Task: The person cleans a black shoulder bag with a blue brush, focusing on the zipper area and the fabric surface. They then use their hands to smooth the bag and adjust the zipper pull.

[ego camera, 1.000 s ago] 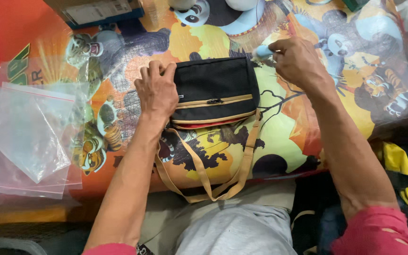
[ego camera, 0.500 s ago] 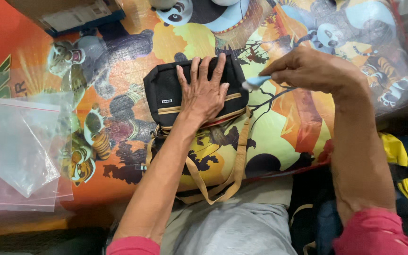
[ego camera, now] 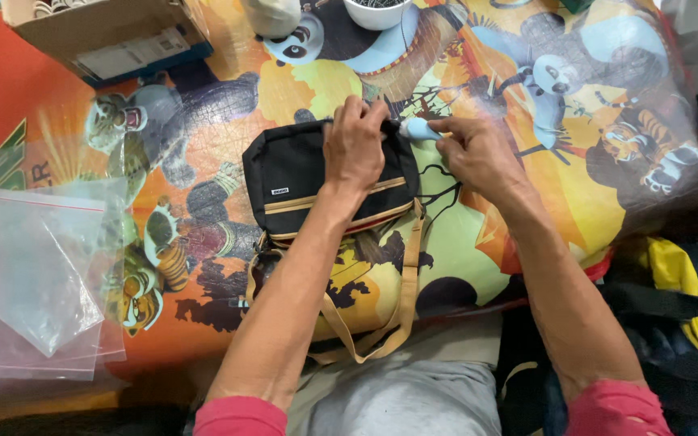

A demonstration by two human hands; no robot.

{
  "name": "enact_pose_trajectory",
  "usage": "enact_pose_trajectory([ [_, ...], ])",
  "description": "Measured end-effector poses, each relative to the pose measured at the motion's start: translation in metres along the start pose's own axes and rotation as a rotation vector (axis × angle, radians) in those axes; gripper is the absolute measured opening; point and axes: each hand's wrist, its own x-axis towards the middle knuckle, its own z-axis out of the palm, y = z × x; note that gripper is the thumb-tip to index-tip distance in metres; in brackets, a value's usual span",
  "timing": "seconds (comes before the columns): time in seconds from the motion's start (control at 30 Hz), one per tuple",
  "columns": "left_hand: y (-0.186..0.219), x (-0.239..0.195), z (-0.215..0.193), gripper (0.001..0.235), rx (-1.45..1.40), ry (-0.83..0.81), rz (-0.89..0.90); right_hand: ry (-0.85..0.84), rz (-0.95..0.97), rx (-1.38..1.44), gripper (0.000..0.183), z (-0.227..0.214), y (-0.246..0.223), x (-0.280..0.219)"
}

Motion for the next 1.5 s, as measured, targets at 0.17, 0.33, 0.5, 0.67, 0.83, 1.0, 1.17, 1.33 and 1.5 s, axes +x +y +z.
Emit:
enact_pose_trajectory([
  [0.17,-0.002,-0.017,0.008,0.018,-0.058,0.186,0.013,0.067,-0.033,0.004,0.035,-0.011,-0.029,0.011],
  [0.33,-0.005,-0.012,0.004,0.017,-0.160,0.161,-0.110,0.001,-0.102,0.065,0.032,0.005,-0.047,0.002],
  [0.5,-0.004,-0.012,0.004,0.014,-0.248,0.112,-0.180,-0.082,-0.066,-0.157,0.030,-0.027,-0.057,-0.056],
  [0.67,-0.009,-0.011,0.004,0.024,-0.210,0.053,-0.199,-0.066,-0.059,-0.336,0.030,-0.033,-0.067,-0.067],
  [0.83,-0.016,-0.025,-0.048,0.043,-0.281,-0.003,-0.181,0.060,-0.208,-0.219,0.036,0.032,-0.031,-0.047],
  [1.0,-0.087,-0.055,-0.121,0.022,-0.032,0.007,-0.100,-0.027,-0.183,-0.234,0.035,0.038,-0.020,-0.041],
  [1.17,-0.143,-0.075,-0.105,0.022,-0.285,-0.105,-0.136,-0.158,-0.136,-0.398,0.040,0.032,-0.105,-0.058],
  [1.33,-0.136,-0.087,-0.091,0.021,-0.201,0.008,-0.037,-0.388,-0.417,-0.188,0.041,0.086,-0.168,-0.091],
  [1.5,-0.129,-0.087,-0.100,0.021,-0.208,0.026,0.016,-0.304,-0.317,-0.390,0.042,0.076,-0.147,-0.105],
])
